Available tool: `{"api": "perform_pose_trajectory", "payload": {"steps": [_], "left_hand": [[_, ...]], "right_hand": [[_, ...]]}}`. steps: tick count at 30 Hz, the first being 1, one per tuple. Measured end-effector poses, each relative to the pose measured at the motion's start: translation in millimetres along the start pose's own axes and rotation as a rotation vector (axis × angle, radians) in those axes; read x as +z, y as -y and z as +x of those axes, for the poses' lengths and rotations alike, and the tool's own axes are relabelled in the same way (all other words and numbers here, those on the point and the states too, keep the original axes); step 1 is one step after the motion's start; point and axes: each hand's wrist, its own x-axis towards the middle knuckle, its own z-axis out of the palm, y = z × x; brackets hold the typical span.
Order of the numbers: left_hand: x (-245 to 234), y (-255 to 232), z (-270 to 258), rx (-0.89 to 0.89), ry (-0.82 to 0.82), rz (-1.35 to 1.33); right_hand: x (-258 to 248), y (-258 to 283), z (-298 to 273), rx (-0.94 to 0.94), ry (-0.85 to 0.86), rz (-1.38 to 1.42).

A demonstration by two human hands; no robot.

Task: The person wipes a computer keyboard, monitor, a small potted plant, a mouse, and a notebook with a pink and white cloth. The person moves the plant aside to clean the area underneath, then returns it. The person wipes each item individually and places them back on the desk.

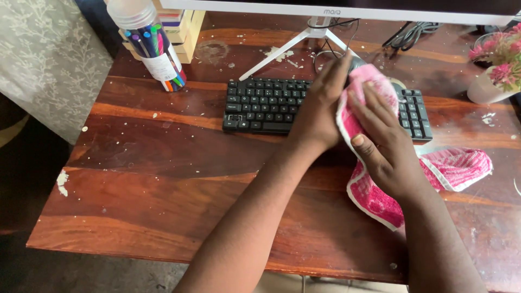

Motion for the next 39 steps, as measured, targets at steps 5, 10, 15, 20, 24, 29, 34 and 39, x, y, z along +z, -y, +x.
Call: {"api": "perform_pose_trajectory", "payload": {"steps": [5,10,15,20,24,29,34,39], "left_hand": [[25.1,-14.8,-8.6,0.067,0.167,-0.004],[29.1,-27.9,-13.7,0.058,0.157,-0.157],[15.8,-20.9,-4.9,-0.09,0.02,-0.145],[0.3,-13.0,-0.7,-0.407,-0.196,-0.253],[2.2,-17.2,0.4,-0.484,-0.241,-0.381],[16.7,-39.0,-14.5,-0.305,-0.06,-0.275],[29.0,-53.2,-24.9,-0.009,-0.011,0.072],[35.7,-54.9,-30.4,-0.032,-0.022,0.198]], "right_hand": [[-0.3,-8.1,0.6,0.208,-0.109,0.183],[-14.2,-16.5,4.5,0.258,-0.244,0.617],[-4.8,-13.6,-5.6,0.32,-0.218,1.101],[6.4,-7.2,-6.0,0.359,-0.075,1.13],[11.6,-3.7,-6.6,0.367,-0.052,1.191],[13.3,-11.3,-10.3,0.457,-0.186,1.435],[0.1,-23.0,-14.3,0.434,-0.493,1.531],[-4.7,-13.7,-9.5,0.427,-0.496,1.549]]}}
